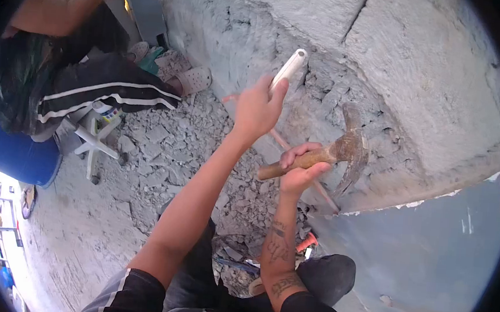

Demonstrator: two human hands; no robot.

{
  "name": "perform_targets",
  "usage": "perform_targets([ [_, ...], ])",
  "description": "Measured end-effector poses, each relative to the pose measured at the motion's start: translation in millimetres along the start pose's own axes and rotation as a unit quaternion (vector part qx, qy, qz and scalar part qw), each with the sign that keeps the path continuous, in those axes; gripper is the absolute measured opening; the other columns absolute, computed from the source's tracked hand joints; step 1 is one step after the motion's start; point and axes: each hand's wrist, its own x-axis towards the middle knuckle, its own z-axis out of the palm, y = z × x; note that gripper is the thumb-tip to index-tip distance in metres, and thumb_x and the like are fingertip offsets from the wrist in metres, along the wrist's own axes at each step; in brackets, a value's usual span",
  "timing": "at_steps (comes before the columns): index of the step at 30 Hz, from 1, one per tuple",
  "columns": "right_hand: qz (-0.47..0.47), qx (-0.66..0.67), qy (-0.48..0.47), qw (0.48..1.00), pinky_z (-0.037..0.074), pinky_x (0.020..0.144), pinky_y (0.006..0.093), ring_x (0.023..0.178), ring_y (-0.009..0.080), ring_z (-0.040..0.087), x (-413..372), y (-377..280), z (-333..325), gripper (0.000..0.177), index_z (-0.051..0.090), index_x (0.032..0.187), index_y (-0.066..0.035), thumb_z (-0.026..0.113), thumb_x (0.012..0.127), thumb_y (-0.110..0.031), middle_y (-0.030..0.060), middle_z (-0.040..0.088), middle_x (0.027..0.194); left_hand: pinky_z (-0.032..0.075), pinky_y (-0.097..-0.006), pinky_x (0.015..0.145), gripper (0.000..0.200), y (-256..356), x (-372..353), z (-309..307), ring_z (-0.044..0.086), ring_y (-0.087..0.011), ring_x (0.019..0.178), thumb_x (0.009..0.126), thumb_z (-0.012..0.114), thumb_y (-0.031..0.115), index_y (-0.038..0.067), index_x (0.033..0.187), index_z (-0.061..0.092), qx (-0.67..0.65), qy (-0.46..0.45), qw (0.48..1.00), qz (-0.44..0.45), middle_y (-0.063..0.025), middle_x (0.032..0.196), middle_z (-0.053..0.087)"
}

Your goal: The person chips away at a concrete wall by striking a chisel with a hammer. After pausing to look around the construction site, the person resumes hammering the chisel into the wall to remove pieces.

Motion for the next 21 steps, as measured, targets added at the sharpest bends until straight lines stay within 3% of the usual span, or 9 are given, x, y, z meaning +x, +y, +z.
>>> perform_targets([
  [1,-0.03,-0.02,-0.002,0.999,0.037,0.044,0.0277,0.045,0.0148,0.041,-0.4,-5.4,-0.6,0.08,0.039,0.083,-0.008,0.029,0.077,-0.087,0.0041,0.04,0.059,0.043,-0.0358,0.046,0.044,-2.7,1.9,-1.0,0.055,-0.0226,0.048,0.097,0.046,0.043,0.001,0.093,0.059,-0.114,-0.018,0.993,-0.008,-0.0066,0.063,0.059],
  [2,-0.059,-0.041,-0.005,0.997,0.038,0.045,0.0281,0.045,0.0147,0.041,-1.4,-11.4,-0.2,0.079,0.039,0.086,-0.007,0.031,0.078,-0.086,0.0047,0.042,0.06,0.043,-0.0358,0.046,0.044,-4.9,2.4,-2.2,0.055,-0.0226,0.048,0.097,0.046,0.043,0.001,0.093,0.059,-0.124,-0.012,0.992,-0.012,-0.0066,0.063,0.059],
  [3,-0.061,-0.052,-0.013,0.997,0.038,0.045,0.0281,0.045,0.0147,0.041,-3.9,-19.9,3.0,0.079,0.039,0.086,-0.007,0.031,0.078,-0.086,0.0047,0.042,0.06,0.038,-0.0315,0.043,0.043,-5.2,2.6,-4.6,0.047,-0.0162,0.046,0.097,0.047,0.042,0.001,0.093,0.059,-0.29,-0.051,0.945,-0.141,-0.0018,0.061,0.052],
  [4,-0.059,-0.066,-0.016,0.996,0.039,0.045,0.0283,0.046,0.0148,0.042,-7.1,-29.5,7.3,0.078,0.039,0.087,-0.007,0.034,0.078,-0.085,0.0051,0.042,0.061,0.033,-0.0271,0.041,0.042,-5.2,2.6,-6.6,0.04,-0.0098,0.044,0.097,0.048,0.042,0.001,0.092,0.059,-0.442,-0.089,0.853,-0.261,0.003,0.059,0.045],
  [8,-0.06,-0.099,-0.012,0.993,0.039,0.045,0.0285,0.047,0.0153,0.044,-18.6,-53.7,18.8,0.075,0.039,0.088,-0.006,0.038,0.081,-0.081,0.0064,0.043,0.061,0.03,-0.026,0.039,0.042,-3.5,8.4,-4.7,0.038,-0.0079,0.044,0.097,0.049,0.043,0.003,0.092,0.059,-0.505,-0.056,0.81,-0.293,0.0035,0.058,0.042],
  [10,-0.095,-0.123,-0.022,0.988,0.039,0.045,0.0284,0.047,0.0153,0.044,-17.9,-64.8,23.5,0.074,0.039,0.088,-0.005,0.038,0.083,-0.079,0.0064,0.043,0.061,0.029,-0.0247,0.041,0.044,0.7,9.1,3.6,0.038,-0.0066,0.046,0.097,0.049,0.046,0.003,0.092,0.06,-0.45,-0.018,0.874,-0.18,0.0037,0.058,0.043],
  [14,-0.126,-0.183,-0.049,0.974,0.038,0.046,0.0278,0.048,0.0151,0.044,-4.2,-93.4,21.3,0.071,0.042,0.088,-0.004,0.037,0.087,-0.075,0.0061,0.043,0.061,0.032,-0.027,0.044,0.046,15.9,5.0,18.9,0.042,-0.0083,0.048,0.097,0.047,0.047,0.004,0.092,0.06,-0.382,0.029,0.922,-0.052,0.0022,0.06,0.047],
  [16,-0.136,-0.222,-0.048,0.964,0.038,0.046,0.0274,0.048,0.0149,0.044,-1.2,-111.6,26.0,0.072,0.043,0.088,-0.003,0.037,0.087,-0.074,0.0057,0.043,0.06,0.043,-0.0436,0.06,0.045,30.3,0.1,14.7,0.057,-0.0334,0.061,0.098,0.045,0.042,0.0,0.087,0.059,-0.306,0.035,0.951,-0.03,-0.019,0.065,0.056],
  [21,-0.185,-0.305,-0.073,0.931,0.037,0.047,0.0262,0.049,0.0145,0.044,6.9,-146.5,29.6,0.07,0.045,0.089,-0.002,0.037,0.089,-0.072,0.0059,0.043,0.061,0.044,-0.0502,0.061,0.038,39.3,-2.1,15.6,0.059,-0.0448,0.068,0.098,0.045,0.038,0.002,0.093,0.056,-0.223,0.046,0.974,0.004,-0.0244,0.071,0.06],
])
